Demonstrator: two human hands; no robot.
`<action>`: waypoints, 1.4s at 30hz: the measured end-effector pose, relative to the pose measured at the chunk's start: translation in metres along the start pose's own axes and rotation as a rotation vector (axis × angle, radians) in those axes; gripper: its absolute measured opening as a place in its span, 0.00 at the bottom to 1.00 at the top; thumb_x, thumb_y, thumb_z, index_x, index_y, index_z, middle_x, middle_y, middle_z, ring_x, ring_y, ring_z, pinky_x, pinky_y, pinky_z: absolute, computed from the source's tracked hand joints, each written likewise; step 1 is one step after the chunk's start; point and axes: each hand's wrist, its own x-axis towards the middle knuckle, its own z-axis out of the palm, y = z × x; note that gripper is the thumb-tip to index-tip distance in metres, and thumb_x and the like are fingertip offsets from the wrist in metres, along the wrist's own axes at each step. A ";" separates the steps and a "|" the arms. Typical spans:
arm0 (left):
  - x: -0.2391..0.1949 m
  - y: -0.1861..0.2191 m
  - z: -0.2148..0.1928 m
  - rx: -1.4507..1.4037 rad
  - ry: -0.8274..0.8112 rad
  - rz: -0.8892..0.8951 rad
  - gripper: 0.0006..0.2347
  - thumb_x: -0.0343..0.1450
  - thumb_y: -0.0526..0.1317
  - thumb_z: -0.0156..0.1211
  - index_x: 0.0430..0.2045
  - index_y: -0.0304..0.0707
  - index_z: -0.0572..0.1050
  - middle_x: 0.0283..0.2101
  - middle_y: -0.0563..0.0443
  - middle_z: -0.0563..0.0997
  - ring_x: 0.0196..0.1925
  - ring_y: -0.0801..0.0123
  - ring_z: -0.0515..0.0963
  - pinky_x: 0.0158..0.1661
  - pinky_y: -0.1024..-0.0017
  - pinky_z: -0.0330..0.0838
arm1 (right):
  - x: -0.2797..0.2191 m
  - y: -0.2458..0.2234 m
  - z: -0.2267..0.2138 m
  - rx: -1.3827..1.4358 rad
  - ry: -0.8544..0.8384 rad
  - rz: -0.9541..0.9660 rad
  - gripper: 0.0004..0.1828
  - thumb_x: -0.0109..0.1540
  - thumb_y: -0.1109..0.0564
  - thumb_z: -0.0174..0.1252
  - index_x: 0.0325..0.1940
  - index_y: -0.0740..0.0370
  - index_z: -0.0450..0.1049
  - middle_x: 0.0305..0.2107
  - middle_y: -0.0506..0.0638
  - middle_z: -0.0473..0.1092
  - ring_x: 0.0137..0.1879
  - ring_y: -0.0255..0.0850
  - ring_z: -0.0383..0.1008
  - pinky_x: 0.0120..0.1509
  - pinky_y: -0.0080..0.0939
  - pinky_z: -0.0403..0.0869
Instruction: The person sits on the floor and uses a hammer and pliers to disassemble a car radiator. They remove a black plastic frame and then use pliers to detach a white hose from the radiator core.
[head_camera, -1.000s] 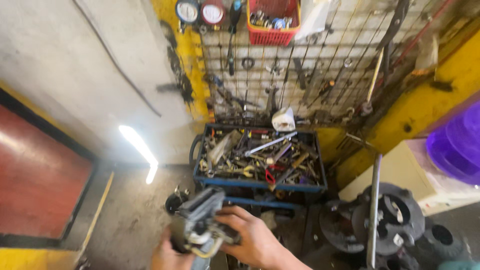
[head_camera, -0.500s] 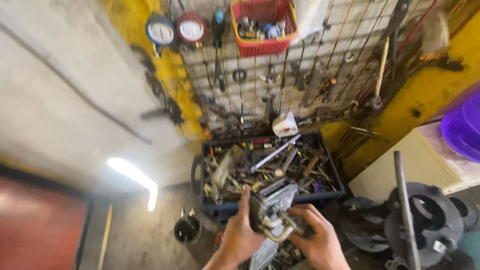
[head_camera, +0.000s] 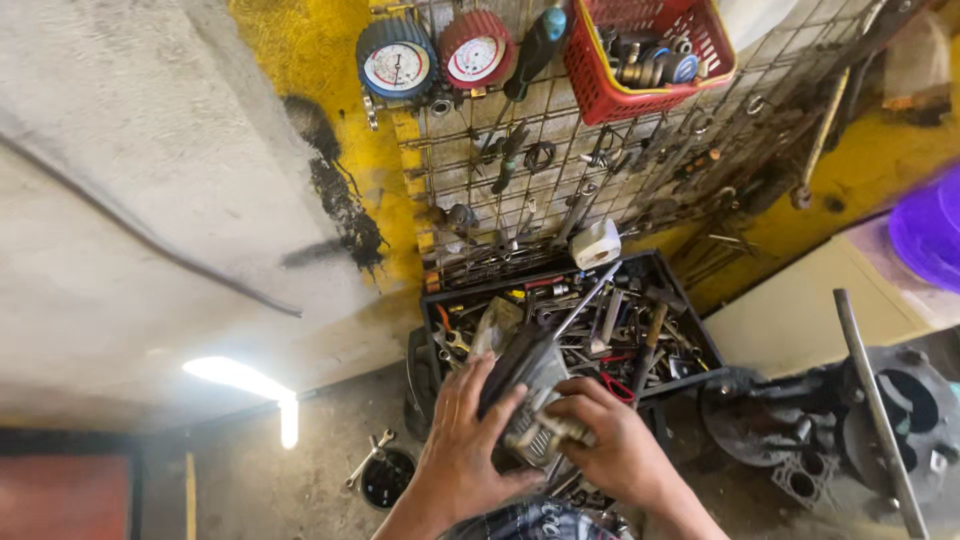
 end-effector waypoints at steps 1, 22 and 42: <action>0.003 -0.006 -0.006 0.038 -0.045 0.009 0.45 0.54 0.57 0.81 0.63 0.42 0.62 0.72 0.31 0.47 0.72 0.31 0.48 0.64 0.34 0.46 | 0.006 -0.004 0.008 -0.024 -0.027 -0.031 0.22 0.47 0.67 0.68 0.46 0.61 0.79 0.52 0.54 0.72 0.55 0.50 0.78 0.55 0.43 0.77; 0.016 -0.049 -0.032 0.200 -0.638 -0.432 0.49 0.48 0.58 0.81 0.63 0.39 0.63 0.79 0.40 0.31 0.78 0.38 0.29 0.65 0.26 0.30 | 0.057 -0.001 0.085 -0.143 -0.300 -0.241 0.22 0.50 0.64 0.62 0.49 0.61 0.73 0.52 0.58 0.69 0.58 0.59 0.73 0.62 0.53 0.73; 0.078 -0.032 0.066 0.484 -0.641 0.128 0.38 0.58 0.51 0.77 0.58 0.27 0.66 0.77 0.39 0.36 0.78 0.46 0.35 0.70 0.34 0.39 | -0.002 0.134 0.083 0.108 0.240 -0.116 0.44 0.50 0.71 0.58 0.72 0.67 0.57 0.64 0.64 0.62 0.74 0.60 0.62 0.78 0.51 0.62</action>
